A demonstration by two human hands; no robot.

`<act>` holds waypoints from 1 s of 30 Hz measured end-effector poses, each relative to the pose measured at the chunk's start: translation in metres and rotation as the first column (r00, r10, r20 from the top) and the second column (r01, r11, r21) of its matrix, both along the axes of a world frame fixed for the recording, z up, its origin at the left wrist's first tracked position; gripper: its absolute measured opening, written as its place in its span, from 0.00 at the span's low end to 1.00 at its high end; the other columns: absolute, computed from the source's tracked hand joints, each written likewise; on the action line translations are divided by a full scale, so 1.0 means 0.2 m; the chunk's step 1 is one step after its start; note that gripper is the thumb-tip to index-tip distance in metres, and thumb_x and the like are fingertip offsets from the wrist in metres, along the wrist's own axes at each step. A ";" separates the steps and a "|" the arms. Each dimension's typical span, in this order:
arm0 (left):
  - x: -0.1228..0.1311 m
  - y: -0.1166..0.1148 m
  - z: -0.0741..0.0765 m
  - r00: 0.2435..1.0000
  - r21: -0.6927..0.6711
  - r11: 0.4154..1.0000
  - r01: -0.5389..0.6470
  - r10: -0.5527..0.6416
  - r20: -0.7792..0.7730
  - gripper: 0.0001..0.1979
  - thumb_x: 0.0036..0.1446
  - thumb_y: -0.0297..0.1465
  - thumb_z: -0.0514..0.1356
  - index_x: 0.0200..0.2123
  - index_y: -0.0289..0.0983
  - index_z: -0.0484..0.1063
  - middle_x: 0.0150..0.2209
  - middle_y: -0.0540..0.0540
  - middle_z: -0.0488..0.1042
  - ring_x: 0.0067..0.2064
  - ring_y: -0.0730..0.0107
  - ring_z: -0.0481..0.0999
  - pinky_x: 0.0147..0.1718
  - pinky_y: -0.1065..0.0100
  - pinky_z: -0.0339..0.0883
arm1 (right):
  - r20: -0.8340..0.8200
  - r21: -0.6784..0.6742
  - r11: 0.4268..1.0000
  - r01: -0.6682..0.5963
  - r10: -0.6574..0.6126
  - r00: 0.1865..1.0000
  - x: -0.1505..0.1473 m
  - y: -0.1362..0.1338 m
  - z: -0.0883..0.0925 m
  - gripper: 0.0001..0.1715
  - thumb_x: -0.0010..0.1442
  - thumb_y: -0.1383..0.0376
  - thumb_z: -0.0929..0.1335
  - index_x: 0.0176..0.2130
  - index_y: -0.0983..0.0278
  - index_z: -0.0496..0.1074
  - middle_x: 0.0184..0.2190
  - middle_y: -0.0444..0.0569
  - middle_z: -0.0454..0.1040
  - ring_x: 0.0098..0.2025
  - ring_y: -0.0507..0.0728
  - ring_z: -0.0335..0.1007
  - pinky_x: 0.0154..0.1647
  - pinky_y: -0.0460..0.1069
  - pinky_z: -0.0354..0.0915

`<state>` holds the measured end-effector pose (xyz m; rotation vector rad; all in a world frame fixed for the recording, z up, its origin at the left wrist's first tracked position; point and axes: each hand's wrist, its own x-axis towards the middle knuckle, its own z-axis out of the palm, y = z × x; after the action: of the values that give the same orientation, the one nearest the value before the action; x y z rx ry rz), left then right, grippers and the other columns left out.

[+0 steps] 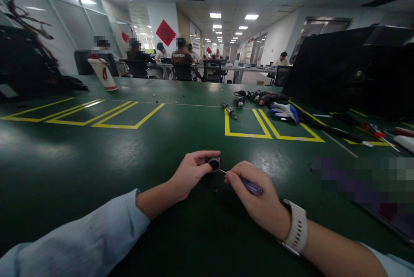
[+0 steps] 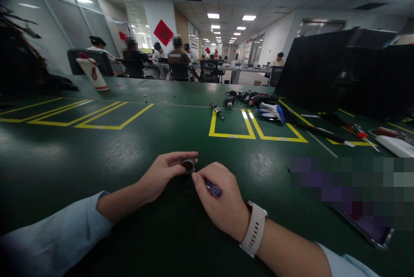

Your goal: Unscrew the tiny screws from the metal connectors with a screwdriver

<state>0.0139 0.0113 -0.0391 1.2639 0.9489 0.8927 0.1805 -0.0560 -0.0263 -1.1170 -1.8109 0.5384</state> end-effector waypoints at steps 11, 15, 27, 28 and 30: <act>0.00 0.00 0.01 0.999 -0.035 0.999 -0.035 0.035 -0.016 0.20 0.44 0.21 0.61 0.43 0.34 0.74 0.44 0.42 0.75 0.45 0.64 0.73 0.49 0.60 0.64 | -0.131 -0.241 0.970 0.031 -0.064 0.989 0.02 0.03 0.00 0.20 0.61 0.59 0.60 0.22 0.64 0.68 0.18 0.42 0.67 0.23 0.51 0.65 0.26 0.47 0.60; 0.01 0.00 0.01 0.998 -0.041 0.997 -0.063 0.063 0.010 0.19 0.43 0.20 0.61 0.42 0.34 0.74 0.41 0.43 0.76 0.42 0.65 0.74 0.48 0.60 0.65 | -0.072 -0.096 0.995 0.001 -0.008 0.997 0.02 0.01 0.02 0.17 0.60 0.62 0.61 0.23 0.64 0.67 0.20 0.44 0.67 0.24 0.51 0.64 0.28 0.48 0.60; -0.02 0.11 0.00 0.920 -0.100 0.932 -0.350 0.361 0.153 0.13 0.45 0.17 0.59 0.37 0.30 0.74 0.36 0.42 0.76 0.39 0.67 0.76 0.43 0.65 0.71 | 0.752 0.032 0.804 -0.594 0.372 0.544 -0.05 -0.05 -0.01 0.12 0.64 0.60 0.59 0.38 0.63 0.66 0.40 0.48 0.69 0.43 0.56 0.62 0.42 0.51 0.59; -0.02 0.11 0.00 0.916 -0.100 0.929 -0.356 0.368 0.156 0.13 0.45 0.17 0.59 0.36 0.30 0.74 0.36 0.42 0.76 0.39 0.67 0.76 0.43 0.65 0.71 | 0.756 0.033 0.827 -0.562 0.347 0.555 -0.04 -0.03 -0.02 0.12 0.64 0.60 0.59 0.38 0.63 0.66 0.40 0.49 0.69 0.43 0.56 0.62 0.41 0.51 0.59; -0.02 0.12 0.00 0.917 -0.097 0.929 -0.357 0.368 0.155 0.13 0.45 0.17 0.59 0.36 0.30 0.74 0.36 0.42 0.76 0.39 0.67 0.76 0.43 0.65 0.72 | 0.748 0.040 0.870 -0.491 0.299 0.592 -0.02 0.01 -0.02 0.10 0.63 0.62 0.59 0.39 0.64 0.66 0.39 0.49 0.69 0.42 0.56 0.62 0.41 0.51 0.60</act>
<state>0.0091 0.0351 -0.0394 0.9493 1.0850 1.2282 0.1759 -0.0534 -0.0312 -0.7779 -2.7910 0.0800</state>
